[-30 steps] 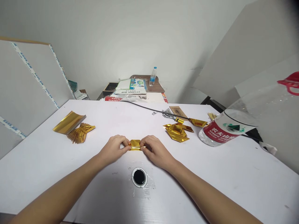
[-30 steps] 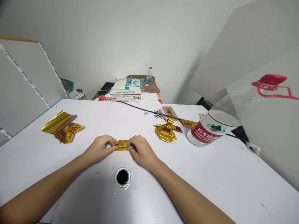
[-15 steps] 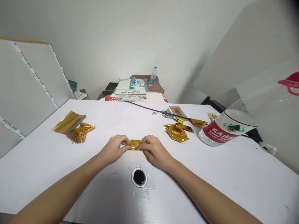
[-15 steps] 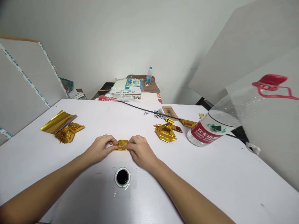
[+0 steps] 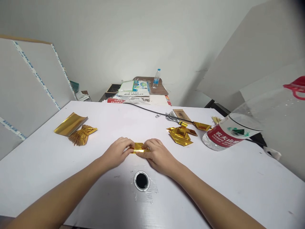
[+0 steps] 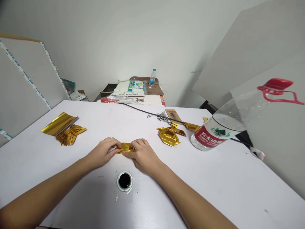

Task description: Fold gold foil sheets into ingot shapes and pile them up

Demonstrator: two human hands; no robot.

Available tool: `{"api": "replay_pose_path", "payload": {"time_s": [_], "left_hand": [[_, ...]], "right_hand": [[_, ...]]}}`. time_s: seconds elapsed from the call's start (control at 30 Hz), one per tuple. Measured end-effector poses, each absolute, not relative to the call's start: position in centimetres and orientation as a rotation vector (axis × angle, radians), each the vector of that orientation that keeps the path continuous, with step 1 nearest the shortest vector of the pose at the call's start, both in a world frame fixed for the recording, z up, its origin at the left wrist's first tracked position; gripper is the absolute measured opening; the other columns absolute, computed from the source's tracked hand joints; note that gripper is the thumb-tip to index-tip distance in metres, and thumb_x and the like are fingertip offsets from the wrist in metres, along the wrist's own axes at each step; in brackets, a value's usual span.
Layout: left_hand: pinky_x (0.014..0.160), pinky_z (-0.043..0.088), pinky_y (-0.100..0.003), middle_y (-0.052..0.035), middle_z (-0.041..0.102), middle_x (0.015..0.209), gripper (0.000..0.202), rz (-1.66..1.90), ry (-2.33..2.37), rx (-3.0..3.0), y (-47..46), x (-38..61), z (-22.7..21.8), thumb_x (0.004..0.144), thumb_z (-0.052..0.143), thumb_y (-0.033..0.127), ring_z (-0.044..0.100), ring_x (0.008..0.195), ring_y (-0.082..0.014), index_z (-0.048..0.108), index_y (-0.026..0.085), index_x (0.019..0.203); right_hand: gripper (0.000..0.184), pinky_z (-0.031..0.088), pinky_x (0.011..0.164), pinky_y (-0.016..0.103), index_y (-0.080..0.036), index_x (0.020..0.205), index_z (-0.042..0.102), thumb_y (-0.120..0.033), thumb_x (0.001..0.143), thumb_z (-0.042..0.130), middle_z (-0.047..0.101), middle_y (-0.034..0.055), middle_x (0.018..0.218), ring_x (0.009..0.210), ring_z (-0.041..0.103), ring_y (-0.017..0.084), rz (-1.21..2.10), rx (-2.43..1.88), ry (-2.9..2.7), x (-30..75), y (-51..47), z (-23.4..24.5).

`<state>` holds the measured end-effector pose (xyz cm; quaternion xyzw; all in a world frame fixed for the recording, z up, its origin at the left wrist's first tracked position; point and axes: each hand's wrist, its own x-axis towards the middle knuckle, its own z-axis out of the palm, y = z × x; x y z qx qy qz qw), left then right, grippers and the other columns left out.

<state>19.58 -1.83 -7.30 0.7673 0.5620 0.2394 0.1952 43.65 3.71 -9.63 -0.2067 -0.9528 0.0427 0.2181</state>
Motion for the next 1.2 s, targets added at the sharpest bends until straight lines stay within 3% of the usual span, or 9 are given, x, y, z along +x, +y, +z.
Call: {"api": "replay_pose_path", "payload": {"time_s": [0.13, 0.27, 0.5, 0.67, 0.9, 1.03, 1.2], "left_hand": [[0.094, 0.049, -0.034, -0.0044, 0.070, 0.105, 0.032, 0.550, 1.419, 2.378, -2.2, 19.0, -6.9, 0.102, 0.043, 0.016, 0.060, 0.102, -0.0186, 0.073, 0.024, 0.108], [0.103, 0.049, -0.038, -0.0028, 0.072, 0.120, 0.031, 0.503, 1.333, 2.492, -2.6, 18.1, -6.4, 0.098, 0.053, 0.017, 0.061, 0.115, -0.0199, 0.077, 0.029, 0.113], [0.104, 0.051, -0.040, -0.0018, 0.073, 0.123, 0.031, 0.443, 1.344, 2.520, -2.8, 18.2, -5.4, 0.092, 0.064, 0.021, 0.062, 0.117, -0.0217, 0.078, 0.032, 0.118], [0.100, 0.052, -0.038, -0.0019, 0.076, 0.117, 0.023, 0.442, 1.364, 2.498, -2.7, 18.5, -4.8, 0.098, 0.058, 0.026, 0.064, 0.111, -0.0205, 0.081, 0.028, 0.100], [0.099, 0.054, -0.038, -0.0002, 0.077, 0.121, 0.024, 0.505, 1.368, 2.396, -2.6, 18.2, -4.9, 0.097, 0.058, 0.025, 0.065, 0.107, -0.0190, 0.074, 0.022, 0.079], [0.100, 0.055, -0.037, 0.0010, 0.076, 0.124, 0.025, 0.505, 1.378, 2.335, -2.5, 18.0, -4.9, 0.094, 0.058, 0.023, 0.064, 0.112, -0.0192, 0.066, 0.021, 0.071], [0.098, 0.056, -0.037, 0.0000, 0.076, 0.124, 0.025, 0.539, 1.382, 2.296, -2.4, 17.6, -5.3, 0.091, 0.059, 0.022, 0.062, 0.118, -0.0209, 0.059, 0.020, 0.066]], "right_hand": [[0.041, 0.042, 0.094, 0.039, -0.044, 0.133, 0.071, -0.021, 0.103, 0.055, 0.061, 0.0088, 0.108, 0.103, 0.052, 0.021, 0.188, -0.633, -2.661, 43.6, 3.5, -9.6], [0.043, 0.044, 0.094, 0.040, -0.042, 0.132, 0.073, -0.018, 0.101, 0.055, 0.060, 0.0096, 0.109, 0.105, 0.051, 0.022, 0.241, -0.667, -2.665, 43.5, 3.4, -9.5], [0.050, 0.045, 0.101, 0.046, -0.037, 0.126, 0.076, -0.010, 0.090, 0.057, 0.061, 0.0087, 0.109, 0.108, 0.053, 0.022, 0.325, -0.667, -2.676, 43.5, 3.1, -8.8], [0.052, 0.047, 0.103, 0.048, -0.034, 0.123, 0.078, -0.009, 0.083, 0.057, 0.064, 0.0084, 0.109, 0.108, 0.059, 0.023, 0.333, -0.638, -2.659, 44.0, 3.5, -8.7], [0.041, 0.053, 0.105, 0.043, -0.024, 0.099, 0.081, -0.006, 0.076, 0.052, 0.071, 0.0039, 0.127, 0.115, 0.068, 0.022, 0.486, -0.577, -2.560, 45.3, 4.8, -9.2], [0.030, 0.055, 0.105, 0.042, -0.020, 0.080, 0.074, -0.004, 0.076, 0.050, 0.074, 0.0016, 0.122, 0.117, 0.070, 0.020, 0.551, -0.576, -2.520, 45.4, 5.2, -9.5], [0.028, 0.054, 0.109, 0.042, -0.019, 0.076, 0.071, -0.001, 0.076, 0.049, 0.078, 0.0007, 0.109, 0.121, 0.070, 0.020, 0.621, -0.588, -2.497, 45.5, 5.3, -9.7]]}}
